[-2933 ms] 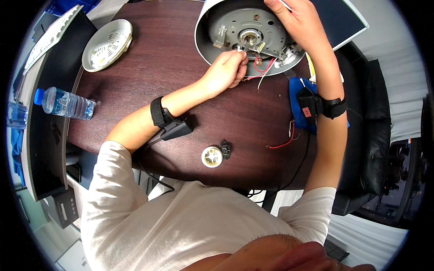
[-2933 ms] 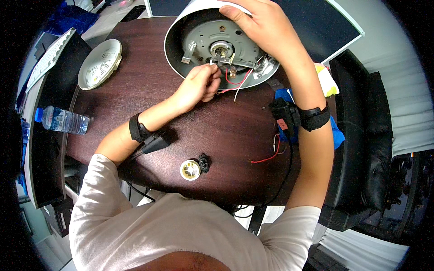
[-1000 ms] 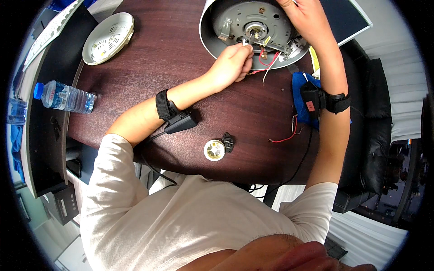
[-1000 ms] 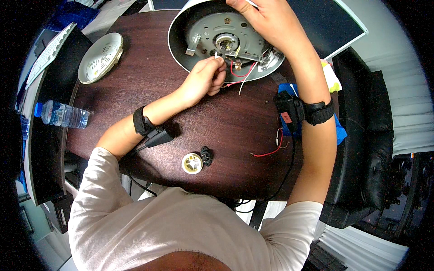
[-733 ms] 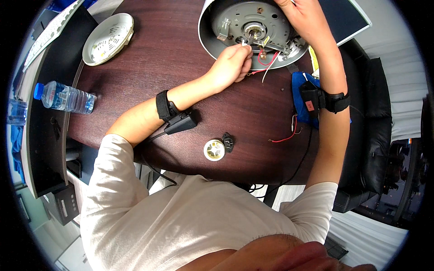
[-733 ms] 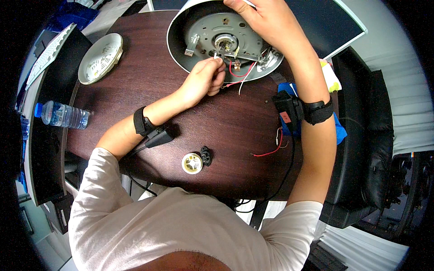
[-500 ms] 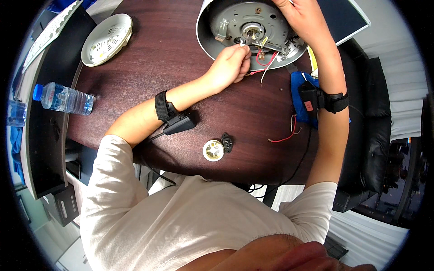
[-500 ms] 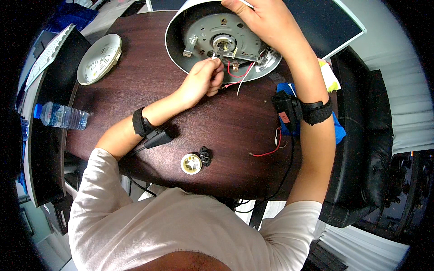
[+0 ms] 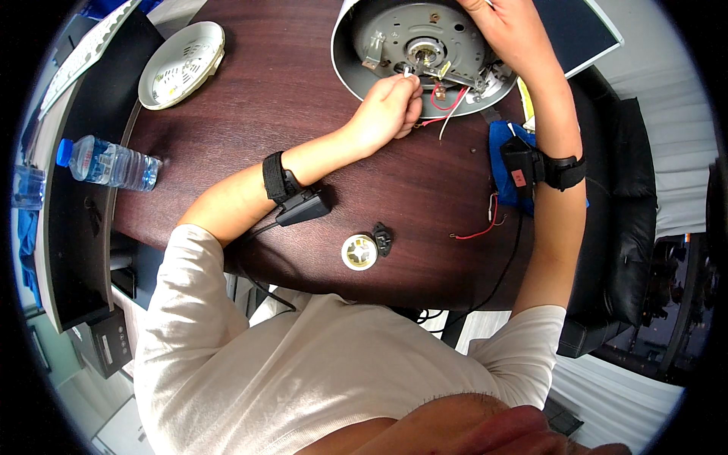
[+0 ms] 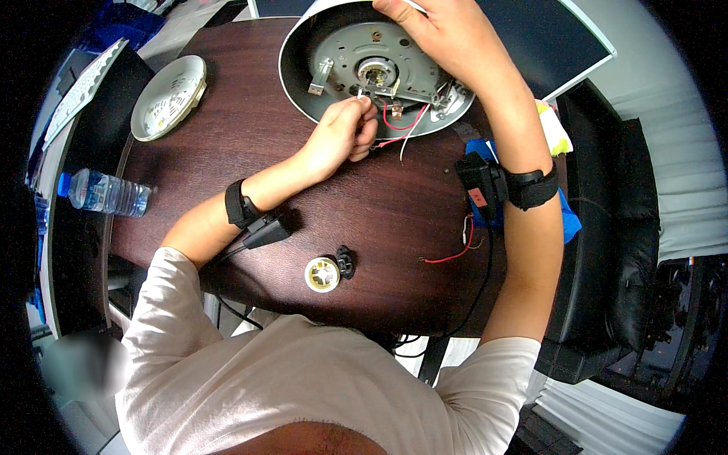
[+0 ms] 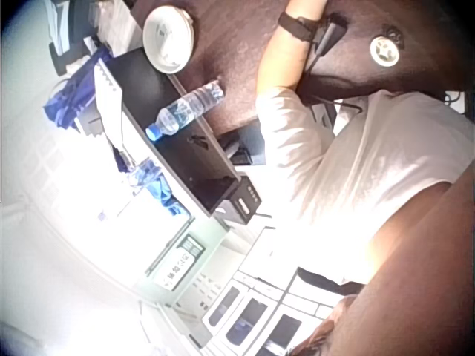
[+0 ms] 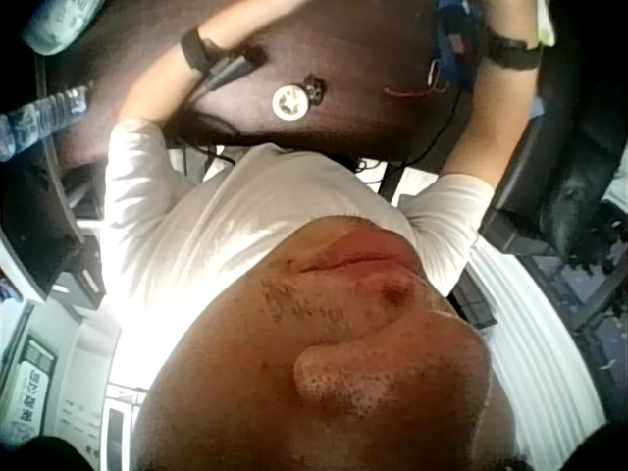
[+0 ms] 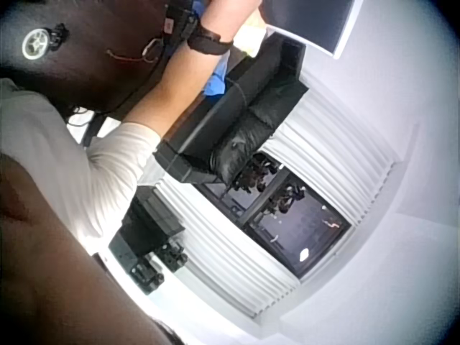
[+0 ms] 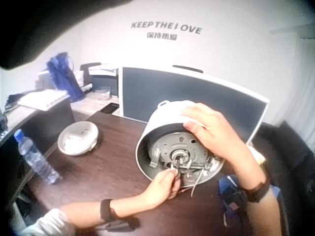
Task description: The person works on the internal wiring of a white cylindrical device, likely a lamp, using a multimeter to test connections. They repeatedly probe and adjust wires inside the housing while seated at a table.
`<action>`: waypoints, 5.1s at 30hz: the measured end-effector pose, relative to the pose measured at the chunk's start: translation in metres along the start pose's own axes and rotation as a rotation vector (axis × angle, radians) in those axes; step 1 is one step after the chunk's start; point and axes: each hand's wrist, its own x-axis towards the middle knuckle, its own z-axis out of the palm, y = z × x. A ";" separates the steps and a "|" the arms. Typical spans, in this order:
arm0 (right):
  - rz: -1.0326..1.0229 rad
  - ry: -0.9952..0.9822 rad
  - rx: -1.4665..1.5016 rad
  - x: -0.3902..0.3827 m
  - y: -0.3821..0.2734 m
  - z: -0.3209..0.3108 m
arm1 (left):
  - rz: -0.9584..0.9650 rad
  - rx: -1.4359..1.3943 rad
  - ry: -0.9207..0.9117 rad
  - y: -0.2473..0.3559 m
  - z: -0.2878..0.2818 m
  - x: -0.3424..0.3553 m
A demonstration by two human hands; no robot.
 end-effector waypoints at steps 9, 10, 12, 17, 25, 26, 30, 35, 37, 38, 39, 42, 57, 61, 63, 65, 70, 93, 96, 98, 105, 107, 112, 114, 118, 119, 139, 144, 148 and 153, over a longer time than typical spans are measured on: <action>0.014 0.000 -0.007 0.000 0.000 0.000 | 0.008 -0.014 -0.012 -0.001 -0.001 0.001; 0.011 0.002 -0.008 0.000 0.000 0.000 | 0.006 -0.013 -0.008 0.000 -0.001 0.001; 0.005 0.007 -0.009 0.000 0.001 0.000 | -0.001 -0.017 -0.006 0.000 0.000 0.001; -0.008 0.018 -0.013 0.000 0.003 0.001 | 0.002 -0.018 -0.007 0.000 0.000 0.000; -0.017 0.018 -0.027 -0.001 0.004 0.000 | -0.010 -0.015 -0.017 -0.002 -0.002 0.000; -0.019 0.022 -0.027 -0.001 0.003 0.000 | -0.013 -0.017 -0.023 -0.002 -0.002 0.000; 0.040 0.046 0.042 -0.003 0.011 0.000 | -0.010 -0.010 -0.011 -0.002 -0.001 0.000; 0.047 0.075 0.010 -0.002 0.007 0.003 | -0.016 0.009 -0.006 -0.006 -0.005 0.001; 0.070 0.076 0.010 -0.001 0.004 0.002 | -0.014 0.002 0.004 -0.002 -0.002 0.000; 0.068 0.078 0.012 -0.001 0.006 0.002 | -0.012 -0.001 0.010 0.000 -0.002 -0.001; 0.067 0.079 0.013 -0.001 0.008 0.003 | -0.004 0.015 0.009 -0.001 -0.002 0.000; 0.041 0.117 0.010 -0.002 0.016 0.007 | 0.045 0.100 0.010 -0.004 -0.004 0.002; 0.089 0.340 0.284 -0.006 0.021 0.006 | 0.184 0.211 0.035 -0.011 -0.008 0.007; 0.087 0.344 0.279 -0.005 0.016 0.001 | 0.199 0.197 0.035 -0.010 -0.007 0.008; 0.029 0.376 0.285 -0.006 0.029 0.003 | 0.196 0.191 0.038 -0.009 -0.007 0.008; 0.010 0.408 0.297 -0.007 0.032 0.001 | 0.192 0.189 0.038 -0.008 -0.007 0.009; 0.050 0.459 0.350 -0.017 0.030 -0.009 | 0.204 0.196 0.011 -0.013 -0.010 0.012; 0.006 0.174 -0.122 -0.027 0.012 0.002 | 0.155 0.266 0.039 -0.016 -0.007 0.006; 0.000 0.171 -0.117 -0.026 0.013 0.001 | 0.157 0.292 0.038 -0.014 -0.006 0.005; -0.003 0.166 -0.120 -0.026 0.013 0.001 | 0.167 0.293 0.038 -0.014 -0.006 0.005; -0.003 0.152 -0.118 -0.025 0.012 0.000 | 0.163 0.255 0.027 -0.016 -0.007 0.006; 0.001 0.145 -0.099 -0.025 0.013 0.000 | 0.149 0.254 0.038 -0.015 -0.007 0.007; -0.004 0.147 -0.093 -0.025 0.013 0.002 | 0.178 0.257 0.036 -0.018 -0.010 0.008; 0.010 0.141 -0.099 -0.026 0.013 0.002 | 0.191 0.255 0.032 -0.018 -0.011 0.009; 0.003 0.130 -0.086 -0.026 0.015 0.002 | 0.219 0.231 0.033 -0.022 -0.013 0.011; 0.005 0.128 -0.083 -0.027 0.015 0.001 | 0.226 0.226 0.035 -0.023 -0.014 0.011; -0.009 0.130 -0.027 -0.027 0.012 0.001 | 0.209 0.231 0.030 -0.020 -0.011 0.008; -0.003 0.136 -0.029 -0.029 0.015 0.003 | 0.228 0.210 0.039 -0.022 -0.011 0.009; 0.016 0.125 -0.024 -0.029 0.012 0.001 | 0.220 0.224 0.045 -0.021 -0.010 0.008; -0.005 0.125 -0.029 -0.029 0.014 0.001 | 0.205 0.256 0.031 -0.022 -0.013 0.009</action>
